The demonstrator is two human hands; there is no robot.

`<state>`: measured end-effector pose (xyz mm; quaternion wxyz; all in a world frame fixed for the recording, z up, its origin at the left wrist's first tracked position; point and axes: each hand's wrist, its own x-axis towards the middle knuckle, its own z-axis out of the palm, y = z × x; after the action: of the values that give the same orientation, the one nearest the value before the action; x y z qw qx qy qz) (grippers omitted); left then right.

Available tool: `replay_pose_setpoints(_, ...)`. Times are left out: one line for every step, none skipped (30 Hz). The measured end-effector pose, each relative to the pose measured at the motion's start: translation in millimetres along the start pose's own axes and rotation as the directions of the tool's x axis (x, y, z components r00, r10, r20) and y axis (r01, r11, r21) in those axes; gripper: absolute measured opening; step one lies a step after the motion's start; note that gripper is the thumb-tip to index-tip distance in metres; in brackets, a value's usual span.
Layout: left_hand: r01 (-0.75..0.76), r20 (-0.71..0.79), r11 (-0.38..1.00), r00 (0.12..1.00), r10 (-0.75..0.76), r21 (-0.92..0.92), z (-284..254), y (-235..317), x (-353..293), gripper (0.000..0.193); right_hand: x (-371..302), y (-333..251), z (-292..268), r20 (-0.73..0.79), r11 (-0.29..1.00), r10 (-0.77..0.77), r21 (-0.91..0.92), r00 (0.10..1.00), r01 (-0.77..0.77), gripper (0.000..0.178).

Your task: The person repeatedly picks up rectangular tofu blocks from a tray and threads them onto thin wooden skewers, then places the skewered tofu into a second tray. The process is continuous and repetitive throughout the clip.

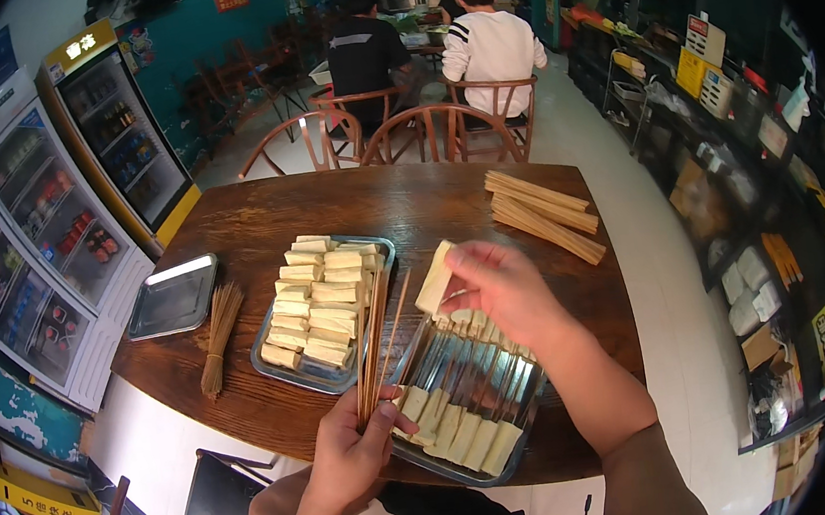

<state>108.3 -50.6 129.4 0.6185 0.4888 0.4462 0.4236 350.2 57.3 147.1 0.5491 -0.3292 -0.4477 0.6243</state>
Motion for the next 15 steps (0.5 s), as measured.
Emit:
replay_pose_setpoints(-0.002,0.022,0.999,1.0,0.002,0.038,-1.3,-1.1,-0.3,0.019,-1.4,-1.2,-8.0,-0.025,1.0,0.023,-0.01,0.999,-0.023,0.028)
replay_pose_setpoints(-0.006,0.045,0.997,0.999,0.003,0.077,-1.2,-2.6,-0.2,0.019,-3.9,-2.1,-16.3,-0.051,0.999,0.046,-0.019,0.998,-0.047,0.032)
replay_pose_setpoints(-0.021,0.042,0.995,0.999,0.017,0.099,0.4,-4.4,0.7,0.018,-4.8,-1.9,-25.2,-0.047,0.99,0.095,-0.098,0.994,-0.099,0.033)
replay_pose_setpoints(-0.04,0.044,0.992,0.998,0.035,0.12,4.0,-5.8,3.6,0.018,-7.0,-3.4,-35.3,-0.048,0.973,0.14,-0.181,0.989,-0.147,0.034)
replay_pose_setpoints(-0.058,0.047,0.988,0.998,0.052,0.14,8.1,-7.9,7.1,0.018,-9.2,-4.3,-45.8,-0.054,0.946,0.186,-0.261,0.981,-0.194,0.035)
replay_pose_setpoints(-0.046,0.058,0.986,0.998,0.037,0.162,12.4,-11.4,12.3,0.018,-10.9,-5.5,-56.9,-0.09,0.907,0.22,-0.348,0.971,-0.238,0.035)
replay_pose_setpoints(-0.04,0.069,0.982,0.997,0.027,0.183,16.4,-16.0,19.1,0.019,-11.4,-7.3,-67.2,-0.127,0.857,0.247,-0.433,0.961,-0.278,0.035)
replay_pose_setpoints(-0.034,0.079,0.978,0.997,0.018,0.204,21.2,-19.6,25.5,0.019,-12.3,-7.7,-77.5,-0.167,0.798,0.27,-0.513,0.948,-0.318,0.035)
replay_pose_setpoints(-0.075,0.104,0.958,0.993,0.048,0.275,26.7,-21.0,31.1,0.02,-13.1,-5.8,-86.7,-0.203,0.756,0.264,-0.564,0.943,-0.333,0.035)
replay_pose_setpoints(-0.073,0.113,0.947,0.993,0.039,0.313,30.8,-24.3,36.4,0.02,-16.9,-4.6,-94.2,-0.247,0.66,0.202,-0.681,0.948,-0.318,0.034)
replay_pose_setpoints(-0.072,0.121,0.934,0.992,0.031,0.35,34.4,-28.2,41.7,0.021,-22.8,-3.2,-99.3,-0.282,0.544,0.133,-0.78,0.95,-0.308,0.033)
replay_pose_setpoints(-0.066,0.121,0.918,0.992,0.02,0.391,36.0,-32.4,46.2,0.021,-26.7,0.5,-99.3,-0.298,0.419,0.066,-0.858,0.952,-0.298,0.033)
replay_pose_setpoints(-0.043,0.106,0.911,0.994,-0.001,0.41,37.5,-35.5,49.3,0.022,-34.5,3.6,-95.5,-0.228,0.343,-0.01,-0.915,0.974,-0.211,0.025)
replay_pose_setpoints(-0.038,0.097,0.906,0.995,-0.003,0.423,36.7,-36.9,51.9,0.023,-40.9,7.6,-92.2,-0.057,0.29,-0.085,-0.957,0.995,-0.031,0.022)
replay_pose_setpoints(-0.032,0.093,0.9,0.996,-0.01,0.435,37.1,-38.4,54.8,0.023,-49.1,12.6,-91.2,0.111,0.224,-0.149,-0.964,0.983,0.143,0.02)
